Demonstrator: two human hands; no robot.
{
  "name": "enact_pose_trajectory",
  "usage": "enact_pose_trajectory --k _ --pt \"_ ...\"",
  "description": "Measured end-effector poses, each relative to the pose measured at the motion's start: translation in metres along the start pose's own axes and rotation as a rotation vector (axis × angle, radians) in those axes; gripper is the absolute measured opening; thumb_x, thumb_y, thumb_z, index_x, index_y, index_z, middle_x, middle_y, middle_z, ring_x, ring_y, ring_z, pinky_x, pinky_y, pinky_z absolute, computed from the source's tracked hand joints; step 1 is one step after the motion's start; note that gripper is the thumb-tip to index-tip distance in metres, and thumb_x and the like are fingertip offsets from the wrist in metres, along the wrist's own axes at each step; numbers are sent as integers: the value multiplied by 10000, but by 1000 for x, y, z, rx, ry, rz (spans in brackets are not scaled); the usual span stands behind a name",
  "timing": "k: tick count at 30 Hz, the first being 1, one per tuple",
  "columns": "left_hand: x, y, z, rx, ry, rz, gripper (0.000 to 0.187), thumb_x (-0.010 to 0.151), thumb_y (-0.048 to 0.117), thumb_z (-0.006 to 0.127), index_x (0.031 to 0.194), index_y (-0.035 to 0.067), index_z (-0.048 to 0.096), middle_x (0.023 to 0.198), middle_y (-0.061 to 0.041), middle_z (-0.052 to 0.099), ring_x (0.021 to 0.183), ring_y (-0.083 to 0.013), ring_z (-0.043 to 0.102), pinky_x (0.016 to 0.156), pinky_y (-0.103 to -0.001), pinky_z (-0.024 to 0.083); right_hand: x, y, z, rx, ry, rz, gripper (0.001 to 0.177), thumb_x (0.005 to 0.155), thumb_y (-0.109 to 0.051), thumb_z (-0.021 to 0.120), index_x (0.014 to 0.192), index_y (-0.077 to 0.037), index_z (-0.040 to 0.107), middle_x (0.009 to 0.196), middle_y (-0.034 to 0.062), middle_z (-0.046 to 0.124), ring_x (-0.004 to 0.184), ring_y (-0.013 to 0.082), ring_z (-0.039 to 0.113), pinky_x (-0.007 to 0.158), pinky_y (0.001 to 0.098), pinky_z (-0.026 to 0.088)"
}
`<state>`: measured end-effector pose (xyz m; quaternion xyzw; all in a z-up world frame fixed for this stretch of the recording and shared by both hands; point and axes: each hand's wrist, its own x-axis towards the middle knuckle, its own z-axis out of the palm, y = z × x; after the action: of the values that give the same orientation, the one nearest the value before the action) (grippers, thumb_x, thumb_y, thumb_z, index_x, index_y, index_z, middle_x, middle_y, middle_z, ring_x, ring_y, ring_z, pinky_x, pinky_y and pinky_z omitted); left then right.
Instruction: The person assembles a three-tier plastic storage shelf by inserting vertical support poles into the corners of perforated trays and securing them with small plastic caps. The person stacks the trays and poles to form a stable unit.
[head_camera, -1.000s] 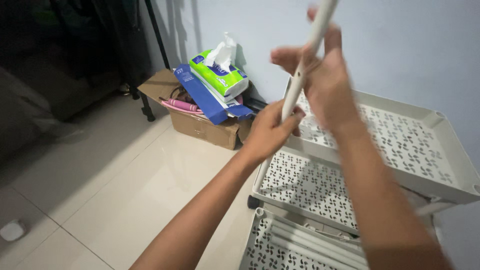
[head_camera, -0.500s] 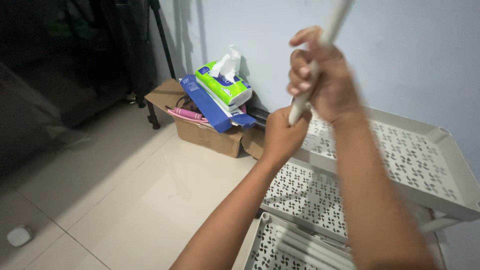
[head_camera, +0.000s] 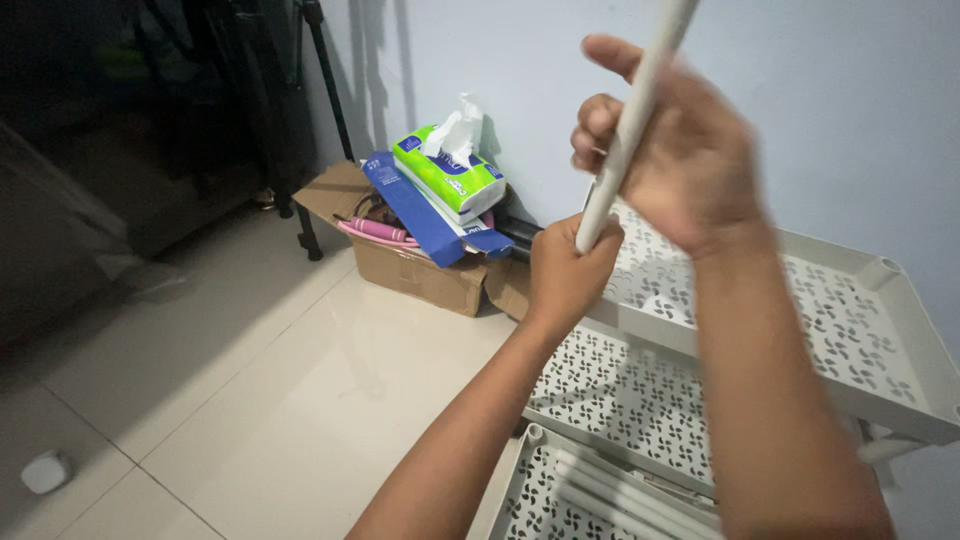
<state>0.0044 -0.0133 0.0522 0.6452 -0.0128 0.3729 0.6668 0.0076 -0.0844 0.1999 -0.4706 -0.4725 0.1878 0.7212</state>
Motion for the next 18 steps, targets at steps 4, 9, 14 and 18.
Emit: enact_pose_trajectory --k 4,9,14,18 --pt "3 -3 3 -44 -20 -21 326 948 206 690 714 -12 627 526 15 496 533 -24 423 482 -282 392 -12 5 -19 -18 49 -29 343 1039 -279 660 1270 -30 615 899 46 667 894 171 673 893 319 589" --pt "8 -12 -6 -290 -225 -116 182 913 160 718 967 -12 694 741 -7 622 643 -69 562 603 -273 504 -13 27 -12 -754 456 -206 254 1013 -206 720 1168 -9 679 935 60 734 844 150 695 821 309 630" --pt "-2 -23 -38 -16 -320 229 584 798 111 790 1327 3 564 1219 -75 659 1115 -120 620 978 -292 495 -30 9 -2 -546 228 303 385 828 -151 670 1205 -223 649 981 -14 813 925 39 770 897 168 602" --pt "-16 -35 -39 -232 -345 15 428 902 122 727 1312 39 639 1285 -88 654 1202 -142 596 1039 -312 484 -38 25 -10 -726 289 112 295 924 -104 747 1186 17 686 990 109 763 934 166 748 867 307 644"
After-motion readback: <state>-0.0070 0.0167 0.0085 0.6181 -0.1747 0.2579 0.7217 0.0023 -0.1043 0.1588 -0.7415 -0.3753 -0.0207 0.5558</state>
